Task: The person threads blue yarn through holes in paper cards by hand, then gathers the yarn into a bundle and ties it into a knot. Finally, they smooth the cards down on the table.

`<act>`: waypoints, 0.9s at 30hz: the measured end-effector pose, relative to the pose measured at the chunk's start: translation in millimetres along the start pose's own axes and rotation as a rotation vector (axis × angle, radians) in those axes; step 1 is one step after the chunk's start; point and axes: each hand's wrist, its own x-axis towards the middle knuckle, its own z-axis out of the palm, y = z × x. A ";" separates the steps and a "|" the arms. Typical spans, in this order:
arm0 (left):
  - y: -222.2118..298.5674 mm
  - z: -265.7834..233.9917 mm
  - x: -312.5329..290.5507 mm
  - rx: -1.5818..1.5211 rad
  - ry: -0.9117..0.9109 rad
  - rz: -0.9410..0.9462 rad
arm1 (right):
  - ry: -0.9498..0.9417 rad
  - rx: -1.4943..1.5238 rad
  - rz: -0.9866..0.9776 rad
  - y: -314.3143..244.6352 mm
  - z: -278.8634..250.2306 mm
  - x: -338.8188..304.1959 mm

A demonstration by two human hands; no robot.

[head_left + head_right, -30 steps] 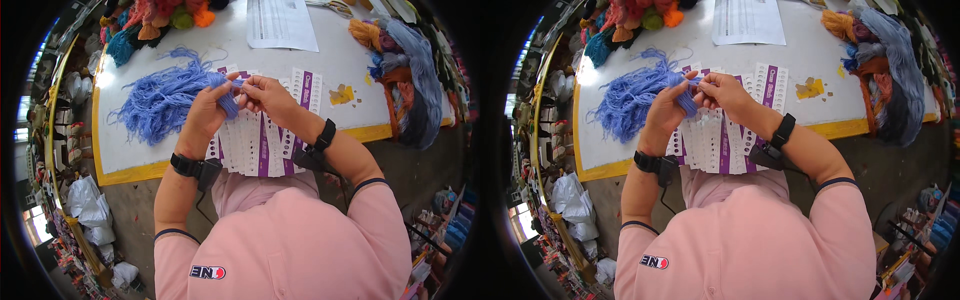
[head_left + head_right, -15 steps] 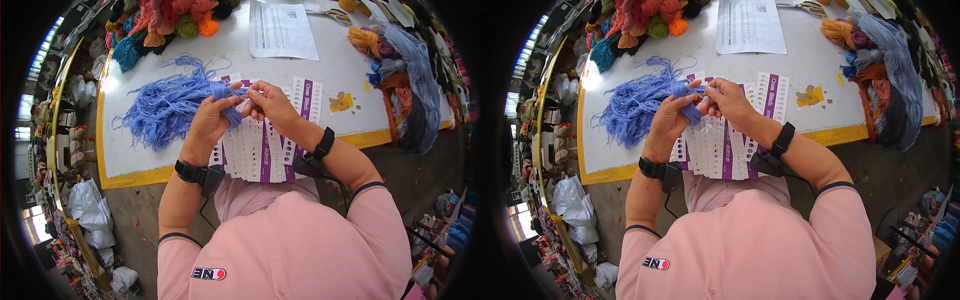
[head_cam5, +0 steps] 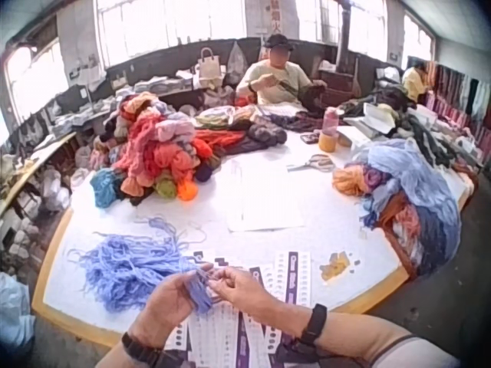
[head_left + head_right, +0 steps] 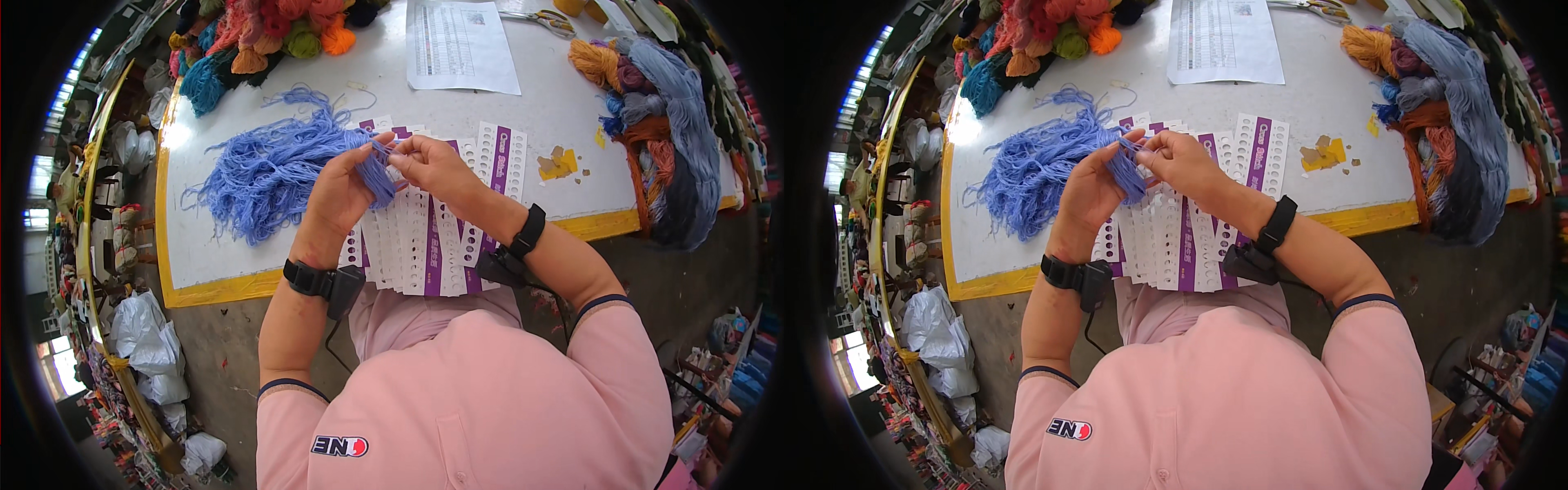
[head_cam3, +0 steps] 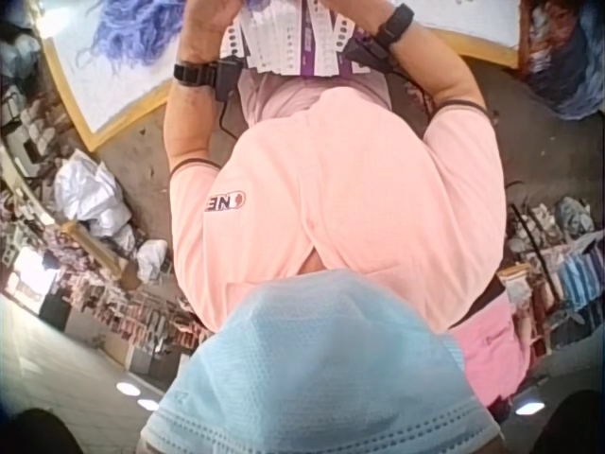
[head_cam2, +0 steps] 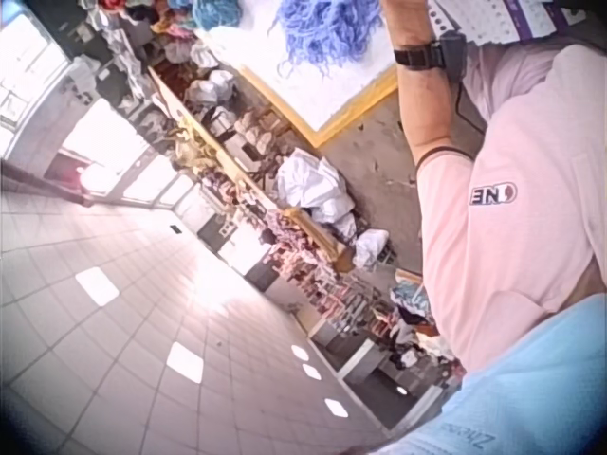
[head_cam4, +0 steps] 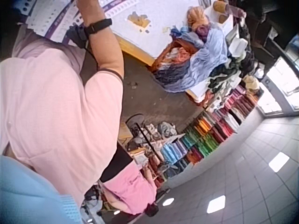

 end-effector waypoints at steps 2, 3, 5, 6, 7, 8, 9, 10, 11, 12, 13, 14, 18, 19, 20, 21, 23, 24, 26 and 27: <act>2.2 -2.8 4.1 -0.007 0.006 0.009 | -0.026 -0.018 -0.031 3.0 1.3 3.9; 2.9 -6.1 4.1 -0.013 0.017 0.023 | -0.036 -0.024 -0.058 5.2 2.2 6.2; 3.8 -9.4 2.4 -0.006 -0.031 0.012 | -0.056 -0.027 -0.093 6.3 4.5 8.5; 8.4 -12.0 -1.9 0.007 -0.076 0.006 | -0.029 -0.063 -0.105 6.4 7.4 6.7; 8.8 -10.1 -1.6 0.055 -0.074 0.018 | -0.003 -0.099 -0.132 3.4 7.6 8.8; 7.1 -7.7 -2.9 0.111 -0.065 0.041 | -0.047 -0.116 -0.084 1.2 5.6 6.7; 4.5 -7.0 -0.6 0.124 -0.052 0.042 | -0.035 -0.139 -0.096 6.1 2.1 6.7; 0.5 -7.8 2.6 0.131 -0.041 0.040 | -0.008 -0.159 -0.070 5.3 0.5 4.2; -0.6 -11.0 1.4 0.101 -0.043 0.037 | -0.015 -0.191 -0.045 -8.7 7.1 -2.8; -1.2 -8.9 1.8 0.066 -0.059 0.024 | -0.030 -0.190 -0.077 -9.6 6.1 -3.2; -1.2 -6.9 0.5 0.080 -0.061 0.038 | -0.041 -0.200 -0.045 -5.4 2.9 -3.3; -0.3 -5.8 -0.3 0.056 -0.052 0.029 | -0.050 -0.211 -0.012 -1.0 0.5 -2.7; 3.2 -6.5 -5.9 0.035 -0.050 0.040 | -0.061 -0.139 -0.111 3.2 2.3 -1.6; 4.2 -3.4 -7.2 0.061 -0.041 0.039 | -0.037 -0.134 -0.081 -1.1 3.0 -3.0; 5.6 -4.1 -6.8 0.088 -0.056 0.043 | -0.012 -0.129 -0.050 -4.5 4.0 -3.9; 3.3 -1.4 -7.3 0.141 -0.016 0.053 | -0.012 -0.115 -0.046 -5.8 3.9 -6.5; 5.8 0.4 -5.7 0.242 0.044 0.080 | -0.005 -0.089 -0.018 -11.2 4.2 -4.4; 6.6 -0.2 -6.8 0.242 0.039 0.075 | 0.002 -0.061 0.032 -11.9 3.9 -7.4; 7.9 -1.0 -8.3 0.247 0.060 0.092 | 0.024 0.000 0.046 -13.9 6.8 -8.3; 9.2 2.8 -6.9 0.215 0.064 0.121 | 0.013 0.065 0.043 -12.0 5.5 -5.3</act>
